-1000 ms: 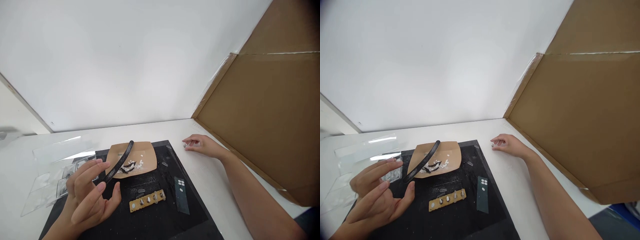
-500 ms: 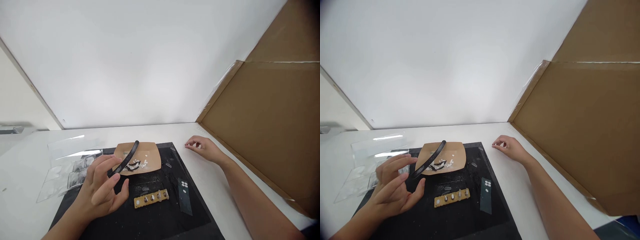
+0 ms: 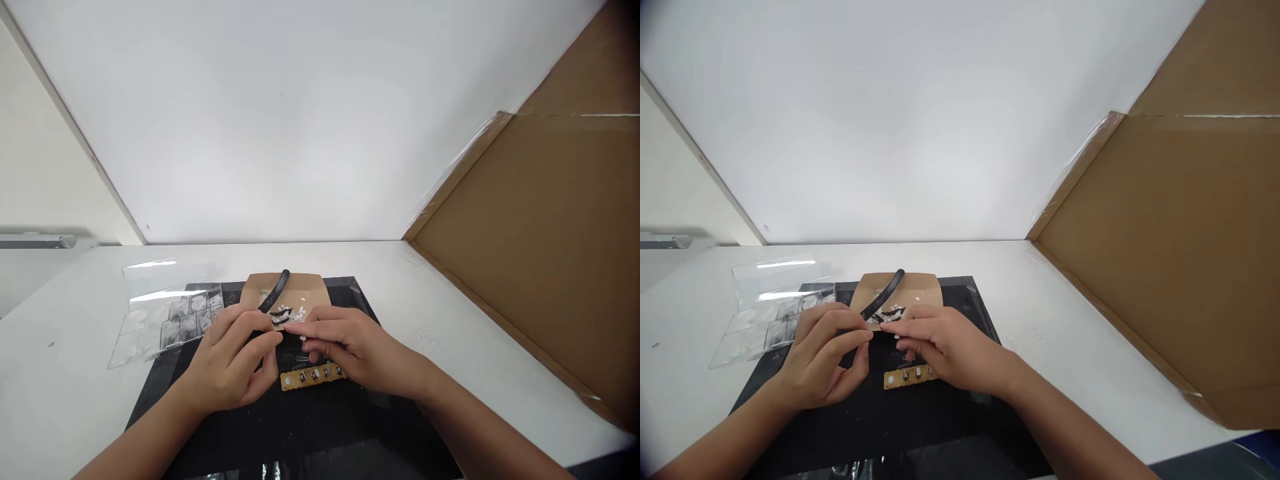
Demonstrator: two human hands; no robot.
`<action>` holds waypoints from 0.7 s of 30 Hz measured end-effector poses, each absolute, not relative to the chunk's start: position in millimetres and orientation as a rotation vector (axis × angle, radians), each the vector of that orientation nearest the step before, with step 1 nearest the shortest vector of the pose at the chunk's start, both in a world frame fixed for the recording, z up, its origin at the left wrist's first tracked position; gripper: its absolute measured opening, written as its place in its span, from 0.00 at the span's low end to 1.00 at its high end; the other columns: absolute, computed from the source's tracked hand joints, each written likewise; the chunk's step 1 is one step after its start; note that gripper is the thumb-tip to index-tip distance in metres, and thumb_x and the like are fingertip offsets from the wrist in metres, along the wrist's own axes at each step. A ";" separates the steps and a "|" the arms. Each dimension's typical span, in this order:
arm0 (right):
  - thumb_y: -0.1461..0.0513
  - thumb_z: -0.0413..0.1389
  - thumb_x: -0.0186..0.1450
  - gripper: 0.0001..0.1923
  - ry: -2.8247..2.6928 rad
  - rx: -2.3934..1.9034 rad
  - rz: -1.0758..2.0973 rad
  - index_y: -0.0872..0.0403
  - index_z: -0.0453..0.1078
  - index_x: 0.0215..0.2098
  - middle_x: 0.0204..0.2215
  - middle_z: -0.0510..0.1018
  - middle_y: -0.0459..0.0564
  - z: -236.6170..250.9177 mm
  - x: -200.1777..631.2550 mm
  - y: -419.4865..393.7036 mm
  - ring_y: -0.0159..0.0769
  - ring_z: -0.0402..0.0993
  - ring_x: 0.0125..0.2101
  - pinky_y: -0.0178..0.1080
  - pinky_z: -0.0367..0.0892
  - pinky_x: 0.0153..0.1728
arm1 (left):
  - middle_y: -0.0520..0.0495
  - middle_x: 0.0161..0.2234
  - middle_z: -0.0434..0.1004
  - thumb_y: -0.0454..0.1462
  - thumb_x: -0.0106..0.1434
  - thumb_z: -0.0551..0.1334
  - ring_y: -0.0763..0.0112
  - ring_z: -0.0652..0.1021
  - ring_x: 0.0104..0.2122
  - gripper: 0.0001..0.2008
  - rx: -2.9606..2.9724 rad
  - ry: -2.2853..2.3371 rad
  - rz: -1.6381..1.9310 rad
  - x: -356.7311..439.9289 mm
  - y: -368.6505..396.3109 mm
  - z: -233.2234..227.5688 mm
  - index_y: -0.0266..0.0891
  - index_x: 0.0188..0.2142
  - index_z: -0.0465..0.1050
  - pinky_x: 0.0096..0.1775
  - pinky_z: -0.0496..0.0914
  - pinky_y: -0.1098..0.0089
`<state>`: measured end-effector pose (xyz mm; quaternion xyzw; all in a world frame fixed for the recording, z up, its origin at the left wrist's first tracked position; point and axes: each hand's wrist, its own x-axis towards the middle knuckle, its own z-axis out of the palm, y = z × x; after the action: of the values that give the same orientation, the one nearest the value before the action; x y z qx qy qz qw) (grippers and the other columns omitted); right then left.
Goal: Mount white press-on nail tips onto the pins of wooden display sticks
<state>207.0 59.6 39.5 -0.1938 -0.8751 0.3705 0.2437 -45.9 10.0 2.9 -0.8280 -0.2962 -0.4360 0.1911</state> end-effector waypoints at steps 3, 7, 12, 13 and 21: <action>0.63 0.56 0.78 0.23 -2.286 -0.506 1.149 0.41 0.69 0.69 0.37 0.80 0.44 31.4 203.6 55.5 0.31 0.81 0.35 0.37 0.79 0.42 | 0.43 0.38 0.77 0.23 0.60 0.66 0.63 0.76 0.40 0.15 -2.373 -0.822 -1.366 -40.6 7.6 5.2 0.31 0.47 0.74 0.48 0.70 0.55; 0.63 0.63 0.74 0.26 -1.985 -0.533 1.456 0.44 0.66 0.67 0.38 0.81 0.43 21.9 202.7 48.2 0.31 0.85 0.37 0.36 0.80 0.41 | 0.42 0.42 0.75 0.24 0.64 0.65 0.63 0.75 0.43 0.18 -2.540 -0.891 -1.535 -33.4 2.0 3.8 0.31 0.53 0.73 0.46 0.70 0.58; 0.62 0.65 0.72 0.10 -1.776 -0.572 1.740 0.51 0.67 0.43 0.38 0.81 0.43 20.0 203.6 42.0 0.34 0.87 0.38 0.37 0.82 0.42 | 0.41 0.45 0.70 0.24 0.65 0.65 0.63 0.73 0.46 0.19 -2.706 -0.960 -1.659 -29.5 -2.7 -4.8 0.35 0.54 0.74 0.43 0.74 0.64; 0.62 0.66 0.72 0.12 -1.754 -0.567 1.749 0.51 0.65 0.41 0.38 0.81 0.43 19.9 203.9 41.6 0.34 0.87 0.38 0.38 0.82 0.42 | 0.41 0.45 0.70 0.24 0.66 0.65 0.63 0.73 0.45 0.18 -2.737 -0.958 -1.661 -29.4 -2.9 -6.1 0.35 0.54 0.75 0.43 0.74 0.65; 0.63 0.66 0.71 0.16 -1.712 -0.535 1.779 0.50 0.60 0.40 0.40 0.79 0.43 16.1 205.6 40.3 0.32 0.86 0.38 0.37 0.82 0.41 | 0.41 0.45 0.72 0.23 0.66 0.66 0.65 0.75 0.44 0.18 -2.819 -0.953 -1.676 -28.9 -0.7 -7.2 0.36 0.54 0.74 0.42 0.75 0.67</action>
<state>205.6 40.3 16.1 -0.2020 -0.6459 0.6710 0.3029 -28.9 -0.7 -7.2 -0.8177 -0.2766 -0.4861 -0.1362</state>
